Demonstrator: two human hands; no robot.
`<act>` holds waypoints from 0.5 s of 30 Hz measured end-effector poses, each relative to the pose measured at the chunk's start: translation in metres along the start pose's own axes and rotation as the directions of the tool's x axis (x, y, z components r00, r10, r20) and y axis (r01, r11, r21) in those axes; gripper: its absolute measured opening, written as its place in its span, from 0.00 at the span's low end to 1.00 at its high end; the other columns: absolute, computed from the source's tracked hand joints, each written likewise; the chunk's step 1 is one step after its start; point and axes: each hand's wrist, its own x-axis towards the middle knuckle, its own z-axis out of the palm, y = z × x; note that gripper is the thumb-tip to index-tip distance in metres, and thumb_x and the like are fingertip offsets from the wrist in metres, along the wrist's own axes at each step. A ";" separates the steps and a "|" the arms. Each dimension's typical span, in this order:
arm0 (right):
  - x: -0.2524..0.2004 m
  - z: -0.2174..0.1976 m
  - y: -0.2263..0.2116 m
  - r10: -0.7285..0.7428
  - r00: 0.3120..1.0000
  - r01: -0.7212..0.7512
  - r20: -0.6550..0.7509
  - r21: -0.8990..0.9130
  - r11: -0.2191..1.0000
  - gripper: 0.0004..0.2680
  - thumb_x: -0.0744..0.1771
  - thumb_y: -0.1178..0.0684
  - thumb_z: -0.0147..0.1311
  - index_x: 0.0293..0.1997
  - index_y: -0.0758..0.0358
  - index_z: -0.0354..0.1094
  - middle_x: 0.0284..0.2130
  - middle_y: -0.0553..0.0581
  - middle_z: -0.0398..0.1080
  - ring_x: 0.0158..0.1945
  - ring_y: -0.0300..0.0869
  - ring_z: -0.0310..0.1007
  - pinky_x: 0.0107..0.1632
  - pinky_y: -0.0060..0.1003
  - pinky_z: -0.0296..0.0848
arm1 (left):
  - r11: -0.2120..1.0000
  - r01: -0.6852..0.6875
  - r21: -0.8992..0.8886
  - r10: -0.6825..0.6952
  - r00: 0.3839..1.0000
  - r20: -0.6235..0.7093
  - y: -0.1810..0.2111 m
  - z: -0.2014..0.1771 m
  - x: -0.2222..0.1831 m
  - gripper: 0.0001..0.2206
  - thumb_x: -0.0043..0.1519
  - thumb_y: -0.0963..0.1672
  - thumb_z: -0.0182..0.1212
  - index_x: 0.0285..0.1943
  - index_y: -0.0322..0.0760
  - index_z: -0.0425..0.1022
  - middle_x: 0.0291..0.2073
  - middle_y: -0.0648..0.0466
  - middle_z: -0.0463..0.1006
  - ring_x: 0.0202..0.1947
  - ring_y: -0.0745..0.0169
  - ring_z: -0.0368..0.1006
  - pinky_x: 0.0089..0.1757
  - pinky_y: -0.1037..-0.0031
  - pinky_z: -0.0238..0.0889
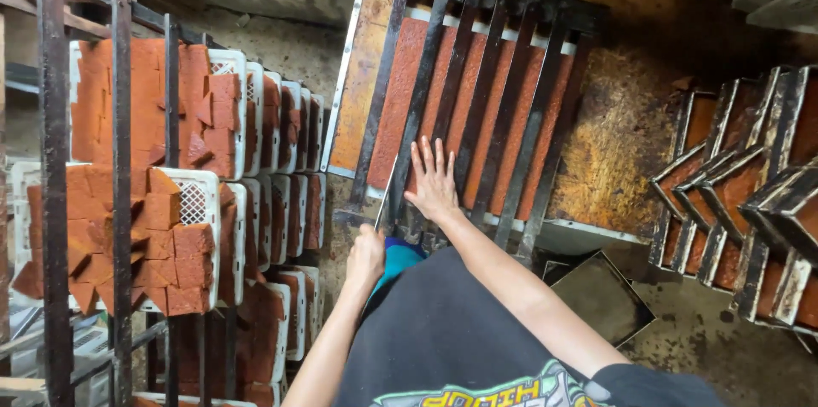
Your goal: Cutting large rectangular sheets of bread into smaller pieces using a metal grid guide and a knife in a bakery production area.
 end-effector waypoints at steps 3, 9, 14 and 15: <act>0.000 0.009 0.007 -0.010 1.000 0.008 -0.022 -0.062 0.998 0.46 0.59 0.35 0.67 0.79 0.57 0.31 0.77 0.62 0.29 0.78 0.61 0.24 0.73 0.66 0.34 | 1.000 0.021 -0.014 -0.021 1.000 0.005 -0.040 0.024 -0.034 0.18 0.72 0.51 0.35 0.49 0.33 0.62 0.44 0.30 0.78 0.50 0.23 0.74 0.49 0.39 0.65; 0.003 0.004 0.004 -0.015 0.999 0.010 -0.046 -0.102 0.995 0.46 0.59 0.34 0.66 0.79 0.57 0.31 0.77 0.62 0.29 0.78 0.62 0.25 0.73 0.67 0.36 | 0.999 0.035 0.020 -0.035 0.999 0.010 -0.031 0.019 -0.001 0.18 0.72 0.53 0.36 0.48 0.36 0.61 0.45 0.33 0.79 0.50 0.26 0.75 0.49 0.42 0.66; 0.003 -0.001 0.000 0.009 1.000 -0.010 -0.014 -0.021 1.000 0.45 0.58 0.39 0.68 0.79 0.56 0.34 0.77 0.64 0.31 0.78 0.64 0.28 0.73 0.69 0.37 | 0.998 -0.007 0.060 0.006 1.000 0.013 -0.045 0.018 -0.015 0.17 0.72 0.52 0.32 0.51 0.39 0.61 0.45 0.34 0.79 0.51 0.31 0.78 0.51 0.46 0.70; 0.006 -0.002 0.001 -0.010 1.000 0.010 0.002 -0.010 1.000 0.45 0.58 0.38 0.68 0.79 0.57 0.33 0.76 0.65 0.30 0.78 0.64 0.27 0.73 0.69 0.37 | 0.998 0.009 0.061 -0.010 1.000 0.025 -0.057 0.019 -0.021 0.17 0.72 0.53 0.33 0.50 0.39 0.61 0.43 0.35 0.80 0.50 0.30 0.78 0.49 0.45 0.71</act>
